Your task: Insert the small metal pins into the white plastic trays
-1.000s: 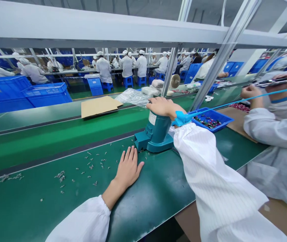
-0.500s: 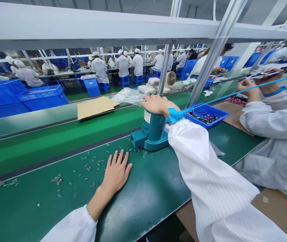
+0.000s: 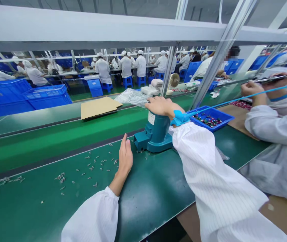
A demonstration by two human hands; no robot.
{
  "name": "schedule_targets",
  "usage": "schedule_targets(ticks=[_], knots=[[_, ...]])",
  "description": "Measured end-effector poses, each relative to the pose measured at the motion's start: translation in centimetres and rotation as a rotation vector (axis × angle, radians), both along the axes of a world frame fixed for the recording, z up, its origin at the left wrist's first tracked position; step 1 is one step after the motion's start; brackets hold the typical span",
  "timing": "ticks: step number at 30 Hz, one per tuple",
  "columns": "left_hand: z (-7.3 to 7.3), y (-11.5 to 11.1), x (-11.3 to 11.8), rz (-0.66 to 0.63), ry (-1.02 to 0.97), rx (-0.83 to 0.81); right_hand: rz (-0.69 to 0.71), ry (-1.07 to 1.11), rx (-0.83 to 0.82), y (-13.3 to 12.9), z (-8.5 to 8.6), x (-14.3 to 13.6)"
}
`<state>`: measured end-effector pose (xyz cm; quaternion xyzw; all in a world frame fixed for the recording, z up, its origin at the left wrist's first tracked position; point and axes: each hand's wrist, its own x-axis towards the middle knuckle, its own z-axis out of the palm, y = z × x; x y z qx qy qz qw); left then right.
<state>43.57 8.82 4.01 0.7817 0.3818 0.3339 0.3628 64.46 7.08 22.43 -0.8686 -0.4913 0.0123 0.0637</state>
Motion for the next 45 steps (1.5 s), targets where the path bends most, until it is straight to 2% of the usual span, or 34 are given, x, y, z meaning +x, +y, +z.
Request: schedule_targets(ticks=[5,9,17,27,34,45], knots=[[1.0,0.5,3.9,-0.025,-0.100,-0.030,-0.013,-0.007,0.008,0.0,0.1,-0.2],[0.9,0.6,5.0,-0.056,-0.113,-0.007,-0.017,-0.001,-0.005,0.0,0.1,-0.3],[0.3,0.6,4.1,-0.068,0.022,0.068,-0.006,-0.008,0.010,0.1,-0.1,0.2],[0.6,-0.1,4.1,-0.030,0.155,0.094,-0.018,-0.001,-0.028,-0.1,0.3,-0.3],[0.4,-0.4,4.5,-0.001,0.194,0.097,0.021,0.003,-0.045,0.2,-0.1,0.9],[0.0,-0.3,4.9,-0.047,0.163,0.084,-0.028,-0.019,-0.004,0.0,-0.3,1.2]])
